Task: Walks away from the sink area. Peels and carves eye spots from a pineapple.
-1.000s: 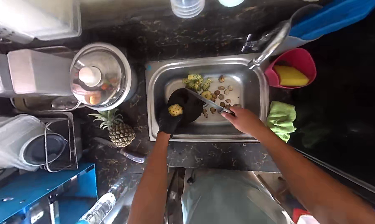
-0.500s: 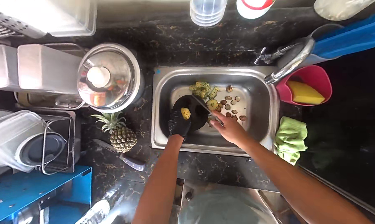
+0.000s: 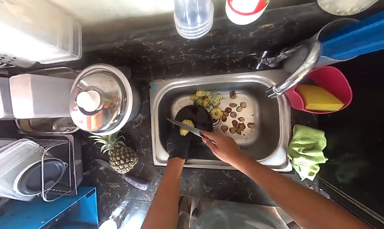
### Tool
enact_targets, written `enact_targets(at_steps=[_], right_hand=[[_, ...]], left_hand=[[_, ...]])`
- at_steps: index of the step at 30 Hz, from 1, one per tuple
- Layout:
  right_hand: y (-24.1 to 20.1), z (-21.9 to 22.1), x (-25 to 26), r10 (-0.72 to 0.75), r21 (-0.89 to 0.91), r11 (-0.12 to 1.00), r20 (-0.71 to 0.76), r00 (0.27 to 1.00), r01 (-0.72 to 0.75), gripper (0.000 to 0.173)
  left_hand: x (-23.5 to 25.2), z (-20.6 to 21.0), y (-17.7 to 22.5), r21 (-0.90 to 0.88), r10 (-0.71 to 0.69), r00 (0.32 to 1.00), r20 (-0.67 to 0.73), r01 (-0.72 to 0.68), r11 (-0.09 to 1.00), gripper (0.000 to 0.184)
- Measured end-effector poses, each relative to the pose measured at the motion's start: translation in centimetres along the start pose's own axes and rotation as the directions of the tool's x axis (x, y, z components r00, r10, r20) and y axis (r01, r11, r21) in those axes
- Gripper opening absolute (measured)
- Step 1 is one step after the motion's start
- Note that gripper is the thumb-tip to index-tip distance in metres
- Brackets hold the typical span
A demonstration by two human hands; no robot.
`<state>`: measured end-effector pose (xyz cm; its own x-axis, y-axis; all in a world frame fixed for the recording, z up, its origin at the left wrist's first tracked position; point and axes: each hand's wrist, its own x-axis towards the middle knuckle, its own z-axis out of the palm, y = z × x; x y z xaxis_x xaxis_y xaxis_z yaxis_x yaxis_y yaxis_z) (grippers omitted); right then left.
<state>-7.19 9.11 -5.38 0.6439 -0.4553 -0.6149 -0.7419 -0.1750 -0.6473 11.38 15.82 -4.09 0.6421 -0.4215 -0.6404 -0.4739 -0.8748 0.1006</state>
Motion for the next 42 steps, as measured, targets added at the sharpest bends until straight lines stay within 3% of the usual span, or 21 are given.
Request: enact_targets(at_steps=[8,14,18,23,26,29,33,38,42], right_hand=[[-0.3,1.1,1.8,-0.022,-0.065,0.998,-0.046,0.999,0.019,0.047],[-0.6,0.3,1.4,0.019,-0.041,0.999,-0.001,1.0,-0.019,0.048],[-1.4,-0.2,3.6,0.035,-0.005,0.999,0.054,0.998,-0.034,0.047],[-1.0,-0.8,2.0,0.077,0.018,0.997,0.081,0.994,-0.079,0.047],[-1.1,-0.4,3.9,0.093,0.058,0.994,0.063,0.994,-0.097,0.046],[-0.9,-0.3,4.8,0.062,0.178,0.981,0.062,0.996,-0.072,0.045],[-0.3,-1.4,2.6,0.11,0.155,0.98,0.113,0.988,-0.127,0.046],[-0.9,-0.3,5.0,0.093,0.112,0.989,0.07,0.993,-0.101,0.046],[0.0,-0.7,3.5,0.135,0.148,0.978,0.106,0.985,-0.149,0.046]], left_hand=[[0.0,-0.7,0.9,0.046,-0.054,0.998,0.028,0.053,0.998,0.055],[0.2,-0.6,1.0,0.029,-0.068,0.997,0.033,0.067,0.997,0.067],[0.5,0.6,0.2,-0.016,-0.017,0.998,-0.058,0.016,1.0,0.067],[-0.3,0.8,-0.3,-0.066,0.034,0.996,-0.077,-0.039,0.997,0.065],[-0.5,1.1,-0.6,-0.099,0.055,0.994,-0.091,-0.064,0.993,0.068],[-0.1,1.0,-0.6,-0.111,0.029,0.996,-0.086,-0.039,0.993,0.068],[0.7,1.3,-0.2,-0.055,-0.024,0.997,-0.069,0.021,0.998,0.071],[0.7,1.2,-0.3,-0.048,-0.023,0.998,-0.063,0.02,0.999,0.07],[0.7,1.1,-0.2,-0.053,-0.024,0.998,-0.049,0.021,0.998,0.073]])
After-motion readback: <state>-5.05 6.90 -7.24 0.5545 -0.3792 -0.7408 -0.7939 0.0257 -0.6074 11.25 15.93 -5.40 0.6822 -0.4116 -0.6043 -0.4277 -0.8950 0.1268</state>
